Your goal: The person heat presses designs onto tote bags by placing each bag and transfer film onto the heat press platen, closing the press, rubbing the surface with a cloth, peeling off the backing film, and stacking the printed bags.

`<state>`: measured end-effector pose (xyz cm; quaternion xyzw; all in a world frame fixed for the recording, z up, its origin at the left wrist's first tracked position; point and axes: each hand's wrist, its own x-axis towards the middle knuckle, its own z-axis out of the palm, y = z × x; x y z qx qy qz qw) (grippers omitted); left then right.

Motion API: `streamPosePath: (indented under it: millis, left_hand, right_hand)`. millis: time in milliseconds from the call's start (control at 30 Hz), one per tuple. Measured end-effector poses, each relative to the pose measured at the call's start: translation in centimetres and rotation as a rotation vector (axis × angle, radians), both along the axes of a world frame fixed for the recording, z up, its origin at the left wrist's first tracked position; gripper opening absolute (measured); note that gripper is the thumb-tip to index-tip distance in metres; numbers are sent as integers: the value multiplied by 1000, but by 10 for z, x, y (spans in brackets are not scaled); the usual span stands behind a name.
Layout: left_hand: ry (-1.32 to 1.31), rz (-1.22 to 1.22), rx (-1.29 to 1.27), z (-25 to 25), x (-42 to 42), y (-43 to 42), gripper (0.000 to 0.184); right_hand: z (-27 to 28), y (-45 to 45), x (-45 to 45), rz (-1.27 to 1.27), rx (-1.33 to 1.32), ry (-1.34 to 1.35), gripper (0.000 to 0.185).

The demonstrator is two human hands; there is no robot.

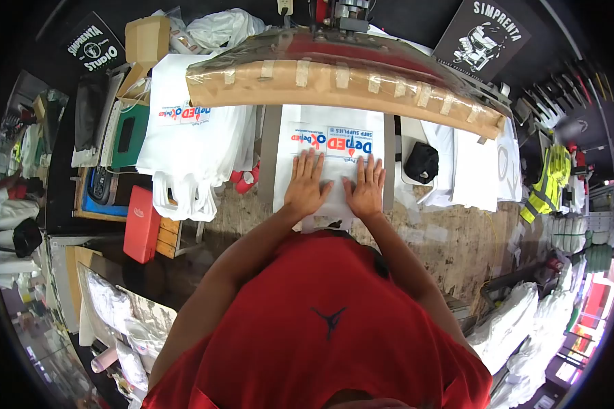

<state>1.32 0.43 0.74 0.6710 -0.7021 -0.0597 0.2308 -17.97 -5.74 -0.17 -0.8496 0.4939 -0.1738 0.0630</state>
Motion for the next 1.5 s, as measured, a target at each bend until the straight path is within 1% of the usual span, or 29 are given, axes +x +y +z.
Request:
streamPosePath:
  millis: [100,467,567,633,800,900,1267,1467,1500]
  left_hand:
    - [-3,1,11,2,-2,0,75]
    - [-64,-4,52,-3,-4,1,73]
    - [-48,5,48,-4,-4,0,73]
    - [-84,2,9,-9,-3,0,73]
    - [-67,13,37,-8,-5,-1,72]
    - [-64,16,34,-8,-5,0,72]
    - [-64,14,-16,-6,-7,1,71]
    - [-55,19,6,-3,-7,1,71]
    - [-66,34,-43,-1,-8,1,69]
  right_hand:
    - [-3,-2,0,-14,-17,-19,79]
    - [-8,-1,-1,-33,-4,-72,78]
    - [-8,-4,-2,-18,-14,-82,77]
    - [-10,-1,-2,-12,-22,-88,77]
    - [-7,-2,-2,-19,-33,-128,74]
    - [-10,-2,-1,-10,-38,-117,78]
    - [-9,-2,-3,-22,-22,-129,77]
    - [-8,-1,-3,-30,-38,-120,76]
    - [-7,-2,-3,-31,-44,-116,76]
